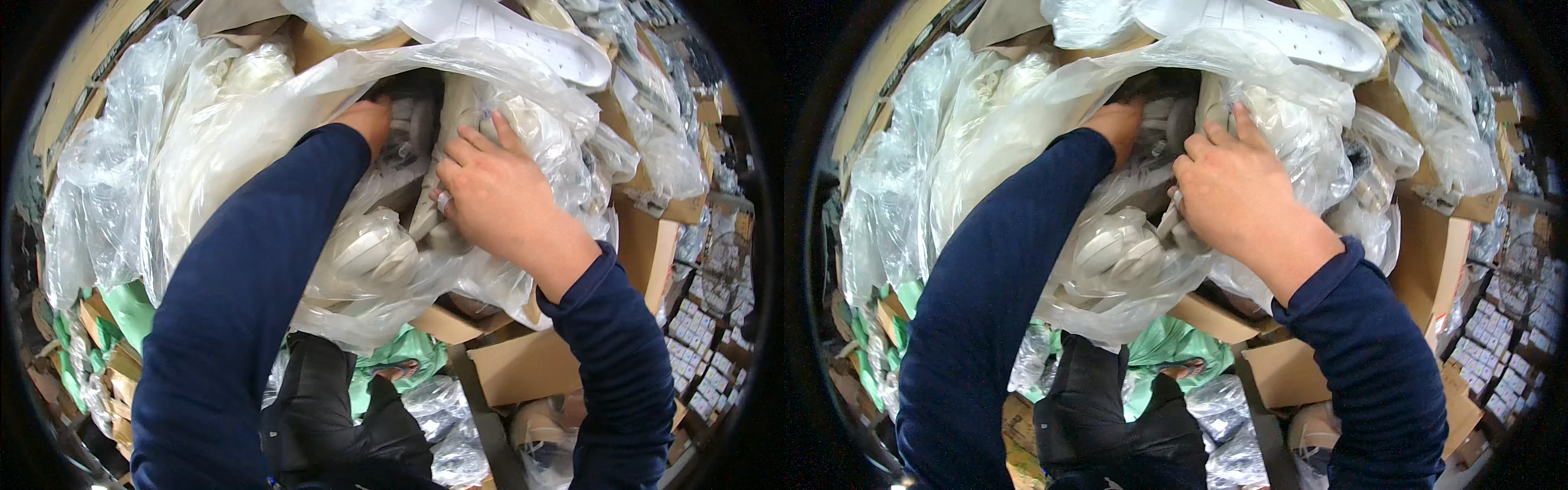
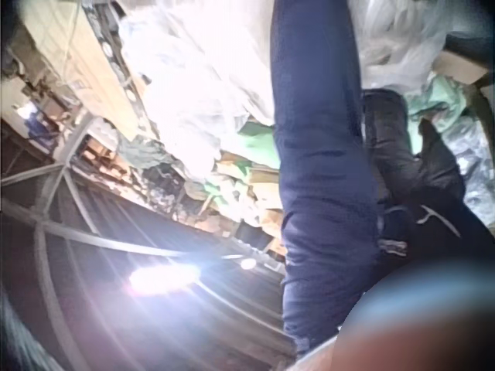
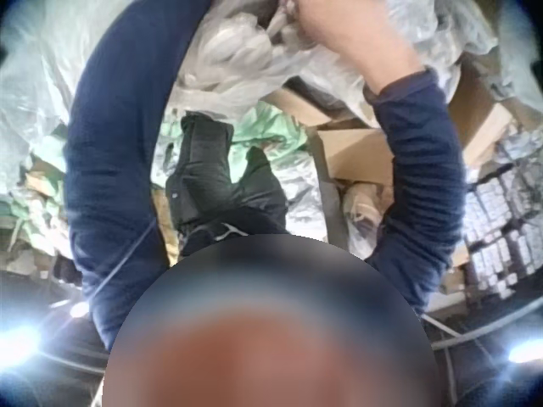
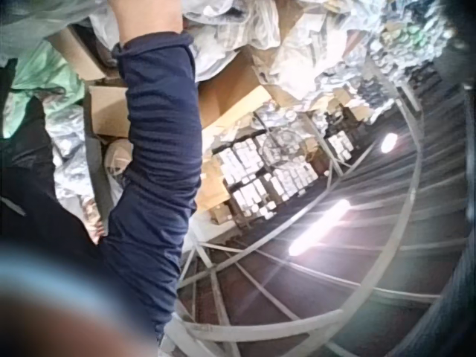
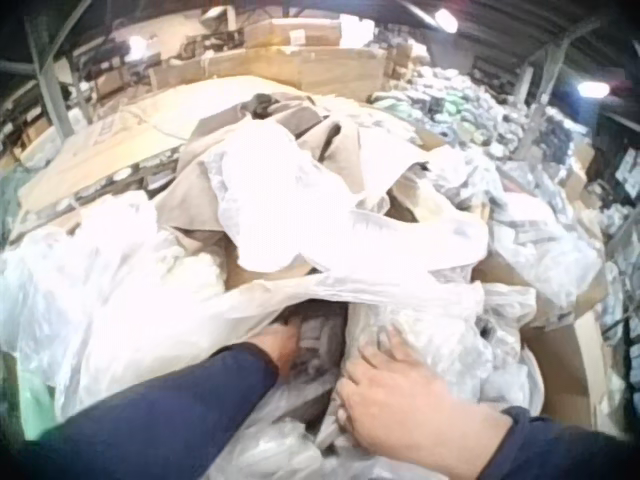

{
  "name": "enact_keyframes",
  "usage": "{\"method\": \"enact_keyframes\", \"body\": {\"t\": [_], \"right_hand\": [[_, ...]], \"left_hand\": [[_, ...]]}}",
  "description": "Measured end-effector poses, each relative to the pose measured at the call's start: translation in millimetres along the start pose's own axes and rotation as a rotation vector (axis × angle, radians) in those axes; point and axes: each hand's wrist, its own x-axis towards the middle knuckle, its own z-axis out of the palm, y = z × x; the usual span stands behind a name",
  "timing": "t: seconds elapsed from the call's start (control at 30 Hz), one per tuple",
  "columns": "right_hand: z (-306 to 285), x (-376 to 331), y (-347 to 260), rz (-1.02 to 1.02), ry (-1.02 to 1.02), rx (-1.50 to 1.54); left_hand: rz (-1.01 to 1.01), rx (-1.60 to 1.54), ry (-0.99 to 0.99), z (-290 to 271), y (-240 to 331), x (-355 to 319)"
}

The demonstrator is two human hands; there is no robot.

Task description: The person rummages through a large pile of cardboard and plastic-wrapped items in a warehouse. They pull out several white plastic sandals, remove them from their packaging, and place them into a separate pile.

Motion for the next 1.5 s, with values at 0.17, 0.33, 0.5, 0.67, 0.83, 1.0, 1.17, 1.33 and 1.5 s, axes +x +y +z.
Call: {"method": "enact_keyframes", "body": {"t": [0.17,0.33,0.5,0.67,0.83,1.0,1.17,1.33,1.5], "right_hand": [[-10.5,-8.7,-1.0,0.038,0.071,0.031],[-16.8,-16.2,3.5,0.104,-0.034,0.031],[-9.5,-18.1,9.1,0.035,0.069,0.114],[-18.6,-1.0,-5.5,0.077,0.082,0.219],[-20.9,17.8,-71.6,0.040,0.015,0.737],[-20.1,2.6,-98.7,0.068,0.175,0.935],[-17.2,-0.2,-129.4,0.191,0.362,0.823],[-0.8,9.6,-119.3,0.228,0.507,1.020],[10.2,36.7,-78.4,0.457,0.630,0.885]], "left_hand": [[0.226,0.107,0.368,-40.7,-22.8,-107.1],[0.210,0.197,0.511,-58.8,-59.7,-194.6],[-0.366,-0.226,0.234,-89.7,-79.9,-238.9],[-0.332,-0.475,0.154,-99.5,-103.2,-219.0],[-0.318,-0.760,0.089,-104.1,-106.5,-193.2],[-0.278,-0.772,0.018,-106.4,-110.9,-176.2],[-0.235,-0.928,0.051,-96.6,-125.0,-170.3],[-0.336,-0.398,0.105,-100.1,-105.7,-187.3],[-0.009,-0.086,0.265,-109.3,-74.4,-239.2]]}}
